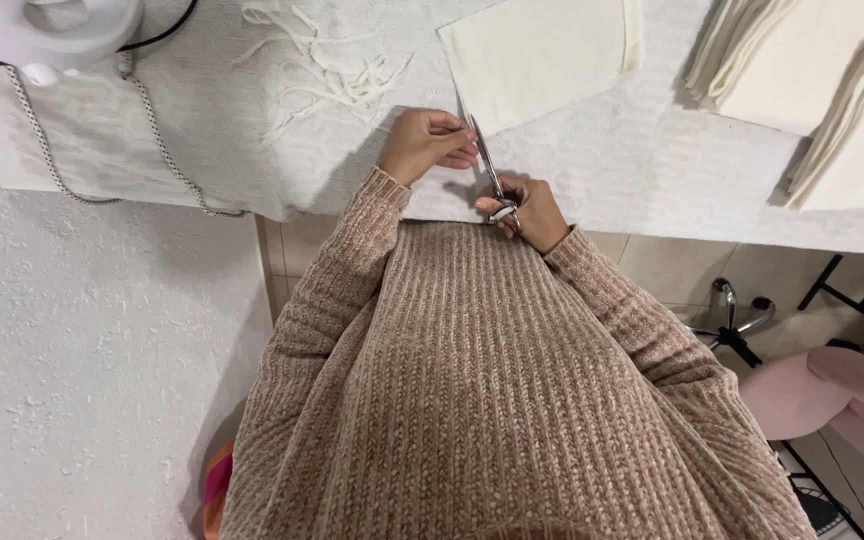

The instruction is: Cutting rectangular pieces of white fabric and organizing them into stacks.

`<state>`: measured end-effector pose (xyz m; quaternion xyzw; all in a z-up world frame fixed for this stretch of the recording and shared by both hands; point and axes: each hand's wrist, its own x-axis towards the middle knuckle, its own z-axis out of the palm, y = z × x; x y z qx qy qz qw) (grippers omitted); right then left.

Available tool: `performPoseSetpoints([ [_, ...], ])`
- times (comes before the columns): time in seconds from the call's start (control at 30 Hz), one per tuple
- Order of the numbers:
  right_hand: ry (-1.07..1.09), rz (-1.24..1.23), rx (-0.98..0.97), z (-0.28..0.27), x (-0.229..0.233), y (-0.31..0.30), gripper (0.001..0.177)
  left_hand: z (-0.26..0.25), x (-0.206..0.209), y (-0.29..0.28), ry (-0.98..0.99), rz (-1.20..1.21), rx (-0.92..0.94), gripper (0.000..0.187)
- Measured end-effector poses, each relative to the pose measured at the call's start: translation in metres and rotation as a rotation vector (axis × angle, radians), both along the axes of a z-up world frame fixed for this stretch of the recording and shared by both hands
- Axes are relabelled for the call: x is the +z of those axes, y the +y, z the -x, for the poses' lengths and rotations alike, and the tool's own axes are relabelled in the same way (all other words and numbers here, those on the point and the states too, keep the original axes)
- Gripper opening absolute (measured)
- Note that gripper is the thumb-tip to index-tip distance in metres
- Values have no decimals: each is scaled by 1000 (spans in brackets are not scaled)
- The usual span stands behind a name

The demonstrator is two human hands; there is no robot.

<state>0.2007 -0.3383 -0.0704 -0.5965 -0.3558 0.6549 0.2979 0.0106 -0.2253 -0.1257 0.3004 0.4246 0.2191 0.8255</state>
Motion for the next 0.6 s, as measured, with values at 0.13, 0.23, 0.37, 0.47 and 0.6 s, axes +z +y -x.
performPoseSetpoints([
  [0.13, -43, -39, 24, 2, 3, 7, 28, -1, 3, 3, -6, 7, 6, 19],
  [0.23, -49, -31, 20, 4, 13, 9, 28, -2, 5, 3, 7, 29, -3, 17],
  [0.37, -28, -30, 32, 6, 16, 17, 27, -2, -1, 5, 6, 41, -16, 14],
  [0.47, -25, -34, 34, 5, 4, 23, 27, -2, -1, 6, -3, 81, -27, 17],
  [0.6, -61, -49, 53, 6, 8, 26, 27, -1, 6, 8, 9, 81, -42, 16],
])
